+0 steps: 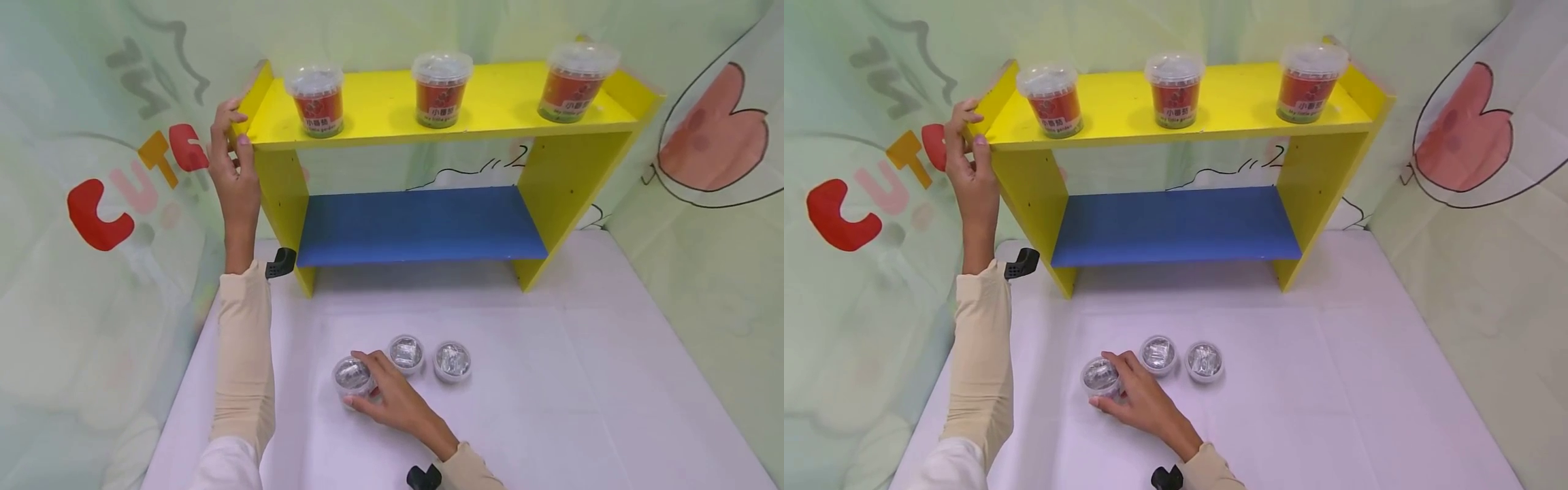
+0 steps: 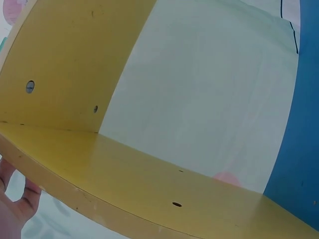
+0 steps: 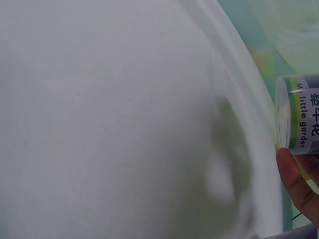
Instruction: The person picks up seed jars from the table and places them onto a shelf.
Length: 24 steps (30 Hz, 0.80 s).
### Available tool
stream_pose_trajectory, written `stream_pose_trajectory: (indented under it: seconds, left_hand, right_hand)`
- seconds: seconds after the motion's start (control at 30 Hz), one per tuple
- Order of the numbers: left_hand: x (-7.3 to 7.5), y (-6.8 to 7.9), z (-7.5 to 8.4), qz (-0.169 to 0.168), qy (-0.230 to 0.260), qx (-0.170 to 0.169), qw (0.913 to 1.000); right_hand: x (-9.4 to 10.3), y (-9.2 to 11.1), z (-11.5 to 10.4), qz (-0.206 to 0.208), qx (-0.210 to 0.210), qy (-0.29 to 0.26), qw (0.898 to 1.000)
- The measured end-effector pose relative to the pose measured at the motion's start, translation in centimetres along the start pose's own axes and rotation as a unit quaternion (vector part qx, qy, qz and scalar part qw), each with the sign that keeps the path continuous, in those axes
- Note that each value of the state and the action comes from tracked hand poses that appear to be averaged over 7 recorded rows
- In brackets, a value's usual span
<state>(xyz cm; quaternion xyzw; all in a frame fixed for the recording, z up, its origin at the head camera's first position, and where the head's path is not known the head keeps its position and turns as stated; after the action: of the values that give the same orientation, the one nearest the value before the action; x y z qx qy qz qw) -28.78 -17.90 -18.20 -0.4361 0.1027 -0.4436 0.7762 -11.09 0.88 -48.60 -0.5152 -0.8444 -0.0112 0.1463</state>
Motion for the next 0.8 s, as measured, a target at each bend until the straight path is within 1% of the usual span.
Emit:
stream_pose_trajectory:
  seconds: [0.1,0.13,0.27,0.5,0.63,0.8]
  left_hand:
    - [0.4,0.1,1.3,0.001,0.008,-0.002,1.0000]
    - [0.4,0.1,1.3,0.001,0.010,-0.003,0.9999]
    - [0.4,0.2,1.2,-0.004,0.011,-0.001,0.9999]
    - [0.5,0.3,1.1,-0.007,0.001,0.009,0.9999]
    - [0.4,0.3,1.0,-0.014,-0.006,0.024,0.9996]
    - [0.4,0.3,0.9,-0.022,-0.002,0.046,0.9987]
  right_hand:
    - [0.1,-0.3,-0.5,0.001,0.012,0.008,1.000]
    - [0.2,-0.4,-0.7,0.003,0.015,0.010,1.000]
    - [0.7,-0.8,-1.2,0.021,0.023,0.003,1.000]
    - [2.3,-0.8,-1.7,0.075,0.036,-0.064,0.995]
    - [3.1,-0.6,-1.8,0.096,0.032,-0.081,0.992]
    - [3.6,-0.3,-1.6,0.108,0.019,-0.087,0.990]
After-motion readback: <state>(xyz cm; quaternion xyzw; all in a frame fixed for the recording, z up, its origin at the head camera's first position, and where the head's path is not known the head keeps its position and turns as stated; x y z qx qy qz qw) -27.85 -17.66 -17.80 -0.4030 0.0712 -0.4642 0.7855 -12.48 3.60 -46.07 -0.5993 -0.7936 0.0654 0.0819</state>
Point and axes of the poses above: each hand's wrist, its own y-axis away from the middle knuckle, its own x-axis out of the back of the hand, z = x × y, the point moved 8 cm from there along -y, towards the middle knuckle, and after that the axes turned 15 degrees about -y, right-handed, at the moved point
